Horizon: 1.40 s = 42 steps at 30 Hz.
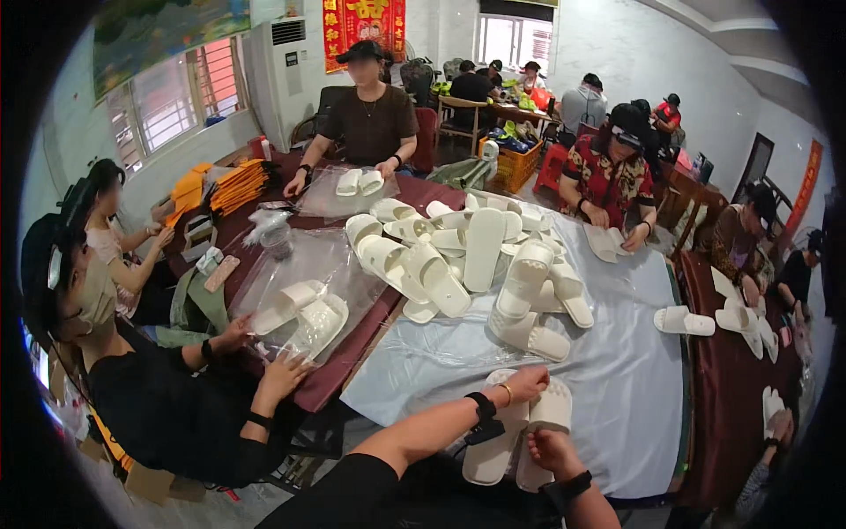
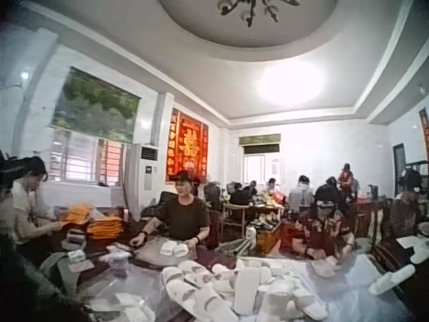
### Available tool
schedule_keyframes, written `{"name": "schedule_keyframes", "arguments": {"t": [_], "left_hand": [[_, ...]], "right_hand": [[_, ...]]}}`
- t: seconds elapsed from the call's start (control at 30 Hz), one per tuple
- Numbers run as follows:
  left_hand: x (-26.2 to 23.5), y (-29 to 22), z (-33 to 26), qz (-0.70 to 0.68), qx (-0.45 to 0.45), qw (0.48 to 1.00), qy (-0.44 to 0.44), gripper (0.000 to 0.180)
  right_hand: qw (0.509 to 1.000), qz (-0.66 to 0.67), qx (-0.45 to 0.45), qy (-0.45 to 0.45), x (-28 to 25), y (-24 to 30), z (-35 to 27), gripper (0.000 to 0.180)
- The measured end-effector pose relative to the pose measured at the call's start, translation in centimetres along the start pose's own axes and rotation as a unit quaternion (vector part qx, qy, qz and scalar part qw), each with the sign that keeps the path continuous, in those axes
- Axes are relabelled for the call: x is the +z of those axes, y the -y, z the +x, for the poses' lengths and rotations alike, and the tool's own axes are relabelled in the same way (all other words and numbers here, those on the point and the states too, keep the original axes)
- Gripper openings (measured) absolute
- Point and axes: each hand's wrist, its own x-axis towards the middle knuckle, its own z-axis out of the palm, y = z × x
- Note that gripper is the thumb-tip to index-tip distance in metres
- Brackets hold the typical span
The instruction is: Manually assemble and check white and pink sandals at a factory workbench.
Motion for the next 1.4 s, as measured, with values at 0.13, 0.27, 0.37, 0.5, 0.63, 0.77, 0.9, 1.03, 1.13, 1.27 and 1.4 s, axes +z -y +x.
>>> {"name": "schedule_keyframes", "arguments": {"t": [0.13,0.27,0.37,0.5,0.63,0.77,0.9,1.03,1.13,1.27,1.4], "left_hand": [[0.5,0.8,0.7,0.055,-0.028,0.998,0.018,0.015],[0.4,1.0,1.5,0.055,-0.046,0.995,0.074,0.016],[0.4,0.2,1.5,0.029,-0.045,0.991,0.121,0.017],[0.8,0.8,0.8,-0.104,-0.021,0.986,0.132,0.019],[2.3,1.9,0.3,-0.173,-0.068,0.979,0.089,0.023],[1.5,2.1,-0.3,-0.126,-0.085,0.988,0.026,0.022],[1.3,2.6,-0.5,-0.221,-0.108,0.966,-0.079,0.018],[-0.7,-0.7,-1.8,-0.164,-0.097,0.976,-0.103,0.016],[-1.0,0.4,-2.6,-0.147,-0.065,0.983,-0.089,0.013],[-0.1,1.9,-2.5,-0.201,-0.04,0.978,-0.047,0.009],[-0.2,0.9,-3.2,-0.2,-0.041,0.979,-0.026,0.008]], "right_hand": [[0.97,-0.185,-0.143,-0.065,1.2,1.2,0.4,0.017],[0.941,-0.249,-0.2,-0.116,1.8,1.1,0.8,0.013],[0.939,-0.246,-0.207,-0.118,1.4,0.4,1.1,0.012],[0.944,-0.263,-0.178,-0.086,2.3,-0.6,-0.5,0.011],[0.939,-0.251,-0.214,-0.094,1.8,-1.1,-0.4,0.01],[0.937,-0.269,-0.209,-0.074,2.1,-1.5,0.4,0.012],[0.93,-0.235,-0.275,-0.064,2.5,-2.8,0.1,0.017],[0.775,-0.396,-0.462,-0.17,2.6,-4.3,-2.3,0.023],[0.714,-0.353,-0.565,-0.215,3.9,-2.7,-3.7,0.018],[0.655,-0.333,-0.642,-0.221,4.5,2.0,-1.6,0.022],[0.673,-0.392,-0.605,-0.167,3.9,5.0,2.3,0.025]]}}
